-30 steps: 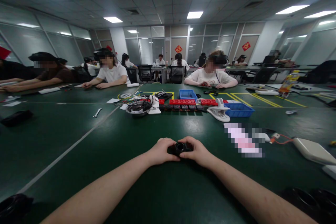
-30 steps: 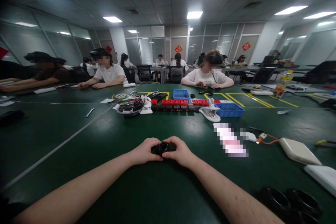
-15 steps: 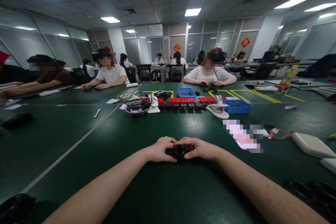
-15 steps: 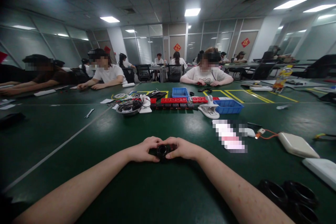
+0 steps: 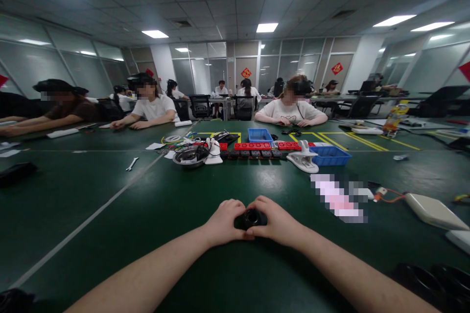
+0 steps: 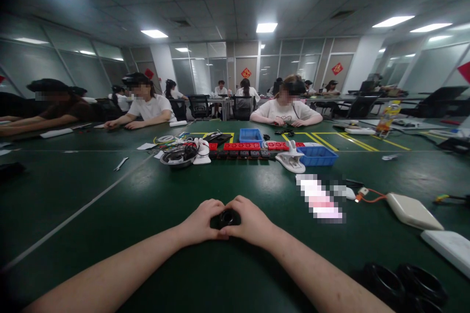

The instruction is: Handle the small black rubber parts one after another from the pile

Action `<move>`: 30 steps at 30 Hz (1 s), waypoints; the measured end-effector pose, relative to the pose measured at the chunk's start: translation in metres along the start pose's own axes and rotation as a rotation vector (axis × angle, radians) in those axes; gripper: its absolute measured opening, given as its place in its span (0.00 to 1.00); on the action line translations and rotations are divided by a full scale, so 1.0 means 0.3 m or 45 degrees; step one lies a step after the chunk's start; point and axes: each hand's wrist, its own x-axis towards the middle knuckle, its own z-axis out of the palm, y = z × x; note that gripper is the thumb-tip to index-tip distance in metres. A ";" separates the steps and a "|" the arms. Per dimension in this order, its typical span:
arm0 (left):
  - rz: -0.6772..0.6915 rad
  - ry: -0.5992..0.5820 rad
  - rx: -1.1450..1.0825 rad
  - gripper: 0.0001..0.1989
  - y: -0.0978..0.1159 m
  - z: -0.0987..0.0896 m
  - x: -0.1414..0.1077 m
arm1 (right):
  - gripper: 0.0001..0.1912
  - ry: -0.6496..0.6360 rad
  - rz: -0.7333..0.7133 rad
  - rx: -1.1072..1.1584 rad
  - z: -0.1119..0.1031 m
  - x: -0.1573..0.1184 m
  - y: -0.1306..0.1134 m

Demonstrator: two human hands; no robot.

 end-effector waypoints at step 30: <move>-0.209 0.242 -0.123 0.24 -0.012 0.002 0.001 | 0.43 0.285 0.161 -0.086 0.087 0.024 0.146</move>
